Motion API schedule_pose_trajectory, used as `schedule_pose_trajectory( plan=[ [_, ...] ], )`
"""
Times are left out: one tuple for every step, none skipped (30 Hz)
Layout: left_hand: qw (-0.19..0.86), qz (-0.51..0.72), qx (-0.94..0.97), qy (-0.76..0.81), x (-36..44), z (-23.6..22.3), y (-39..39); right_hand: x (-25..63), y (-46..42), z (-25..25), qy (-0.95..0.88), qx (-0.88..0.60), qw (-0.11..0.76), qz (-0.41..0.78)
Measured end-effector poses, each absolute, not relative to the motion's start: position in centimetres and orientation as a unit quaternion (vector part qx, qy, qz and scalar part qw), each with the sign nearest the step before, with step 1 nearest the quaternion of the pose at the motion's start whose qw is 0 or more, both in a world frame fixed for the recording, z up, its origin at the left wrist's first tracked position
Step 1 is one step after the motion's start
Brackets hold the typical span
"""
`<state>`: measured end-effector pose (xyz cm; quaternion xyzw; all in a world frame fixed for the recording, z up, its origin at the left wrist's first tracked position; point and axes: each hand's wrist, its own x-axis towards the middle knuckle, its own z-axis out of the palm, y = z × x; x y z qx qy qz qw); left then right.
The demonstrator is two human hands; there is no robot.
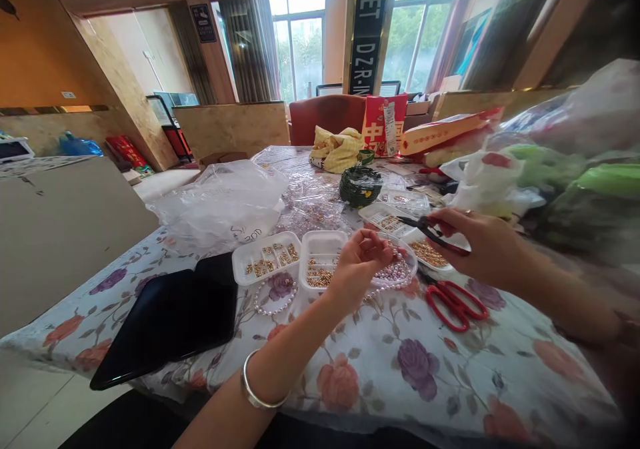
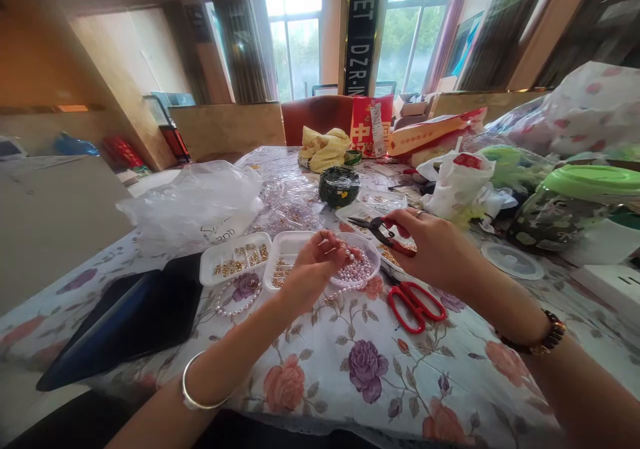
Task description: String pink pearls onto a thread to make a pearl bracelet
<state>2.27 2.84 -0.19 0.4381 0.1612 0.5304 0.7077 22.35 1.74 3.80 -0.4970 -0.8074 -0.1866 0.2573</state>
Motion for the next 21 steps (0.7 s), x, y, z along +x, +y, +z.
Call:
schedule_pose_trajectory(
  plan=[
    [0.714, 0.526, 0.434, 0.158, 2.22, -0.13, 2.82, 22.45, 1.81, 3.71, -0.813, -0.486, 0.267, -0.18],
    [0.721, 0.522, 0.429, 0.154, 2.17, -0.05, 2.81, 22.59, 1.86, 3.61, -0.817, -0.476, 0.275, -0.173],
    [0.726, 0.518, 0.426, 0.151, 2.1, 0.03, 2.81, 22.74, 1.9, 3.5, -0.819, -0.47, 0.284, -0.166],
    [0.73, 0.514, 0.425, 0.148, 2.03, 0.11, 2.81, 22.91, 1.93, 3.4, -0.821, -0.466, 0.29, -0.158],
    [0.734, 0.511, 0.424, 0.145, 1.97, 0.19, 2.81, 23.06, 1.94, 3.31, -0.821, -0.467, 0.294, -0.149],
    [0.738, 0.506, 0.423, 0.143, 1.9, 0.26, 2.82, 23.2, 1.93, 3.23, -0.82, -0.469, 0.298, -0.139],
    [0.743, 0.501, 0.422, 0.142, 1.84, 0.33, 2.83, 23.3, 1.9, 3.18, -0.819, -0.471, 0.3, -0.129],
    [0.749, 0.494, 0.418, 0.144, 1.8, 0.4, 2.84, 23.36, 1.86, 3.15, -0.82, -0.473, 0.298, -0.122],
    [0.755, 0.487, 0.413, 0.146, 1.76, 0.46, 2.84, 23.36, 1.8, 3.14, -0.82, -0.477, 0.294, -0.117],
    [0.762, 0.482, 0.406, 0.147, 1.73, 0.52, 2.84, 23.32, 1.74, 3.14, -0.82, -0.482, 0.289, -0.114],
    [0.769, 0.476, 0.401, 0.145, 1.71, 0.57, 2.84, 23.24, 1.67, 3.16, -0.82, -0.485, 0.284, -0.111],
    [0.776, 0.471, 0.396, 0.143, 1.7, 0.6, 2.82, 23.12, 1.6, 3.18, -0.821, -0.486, 0.28, -0.106],
    [0.781, 0.467, 0.391, 0.14, 1.7, 0.63, 2.8, 22.99, 1.52, 3.21, -0.823, -0.485, 0.278, -0.1],
    [0.784, 0.463, 0.388, 0.139, 1.7, 0.64, 2.77, 22.87, 1.44, 3.25, -0.825, -0.482, 0.278, -0.093],
    [0.787, 0.461, 0.386, 0.141, 1.71, 0.65, 2.74, 22.76, 1.36, 3.28, -0.828, -0.48, 0.278, -0.088],
    [0.788, 0.46, 0.383, 0.143, 1.73, 0.65, 2.7, 22.67, 1.28, 3.32, -0.83, -0.476, 0.279, -0.082],
    [0.79, 0.459, 0.381, 0.146, 1.75, 0.64, 2.67, 22.62, 1.2, 3.35, -0.831, -0.475, 0.278, -0.076],
    [0.791, 0.458, 0.378, 0.147, 1.76, 0.63, 2.63, 22.59, 1.14, 3.37, -0.833, -0.475, 0.276, -0.07],
    [0.793, 0.457, 0.377, 0.147, 1.78, 0.62, 2.61, 22.59, 1.09, 3.37, -0.834, -0.475, 0.272, -0.065],
    [0.794, 0.455, 0.376, 0.145, 1.8, 0.61, 2.6, 22.61, 1.05, 3.36, -0.835, -0.476, 0.27, -0.06],
    [0.795, 0.454, 0.376, 0.143, 1.81, 0.59, 2.6, 22.64, 1.03, 3.32, -0.835, -0.476, 0.268, -0.057]
  ],
)
